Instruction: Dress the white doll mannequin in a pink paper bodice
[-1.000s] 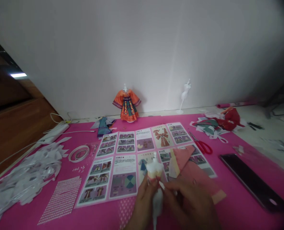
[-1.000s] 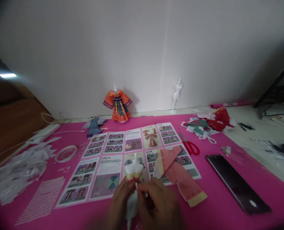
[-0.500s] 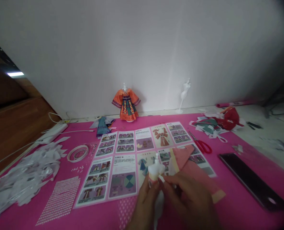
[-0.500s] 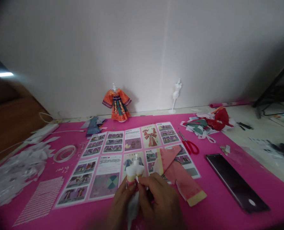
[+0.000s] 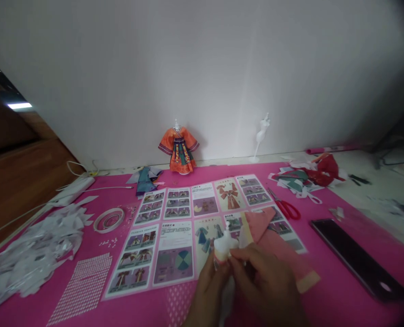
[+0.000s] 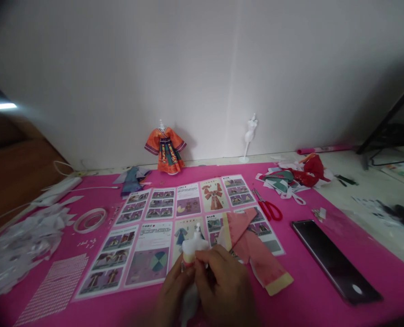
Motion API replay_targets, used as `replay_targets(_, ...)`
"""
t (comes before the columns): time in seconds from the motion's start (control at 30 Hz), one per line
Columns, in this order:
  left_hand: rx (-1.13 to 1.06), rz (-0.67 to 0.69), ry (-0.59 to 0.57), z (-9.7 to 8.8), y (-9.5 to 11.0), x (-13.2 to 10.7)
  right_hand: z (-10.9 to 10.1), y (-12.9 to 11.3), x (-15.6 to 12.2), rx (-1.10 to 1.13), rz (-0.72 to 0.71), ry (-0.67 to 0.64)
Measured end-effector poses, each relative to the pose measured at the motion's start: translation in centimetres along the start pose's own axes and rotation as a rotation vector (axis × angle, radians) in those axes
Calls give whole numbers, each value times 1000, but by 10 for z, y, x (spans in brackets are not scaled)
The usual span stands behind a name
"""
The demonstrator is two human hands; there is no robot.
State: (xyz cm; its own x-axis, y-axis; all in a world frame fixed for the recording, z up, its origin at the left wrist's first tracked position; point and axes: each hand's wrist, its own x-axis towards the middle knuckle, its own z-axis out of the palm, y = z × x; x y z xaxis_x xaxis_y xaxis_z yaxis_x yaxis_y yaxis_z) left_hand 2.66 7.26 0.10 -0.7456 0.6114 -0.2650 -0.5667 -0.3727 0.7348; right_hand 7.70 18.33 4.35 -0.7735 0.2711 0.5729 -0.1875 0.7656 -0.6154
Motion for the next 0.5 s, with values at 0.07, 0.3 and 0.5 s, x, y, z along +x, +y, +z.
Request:
replay_targets(0.07,10,20,-12,-3,-1,2,-1,-1,1,21,11,-9)
replay_targets(0.3,125,50,57,-5,0,2,-12,-7,8,54,45,24)
replay_targets(0.5,78,1,34,-2,8,-1,-17,-1,3,34,30,-12)
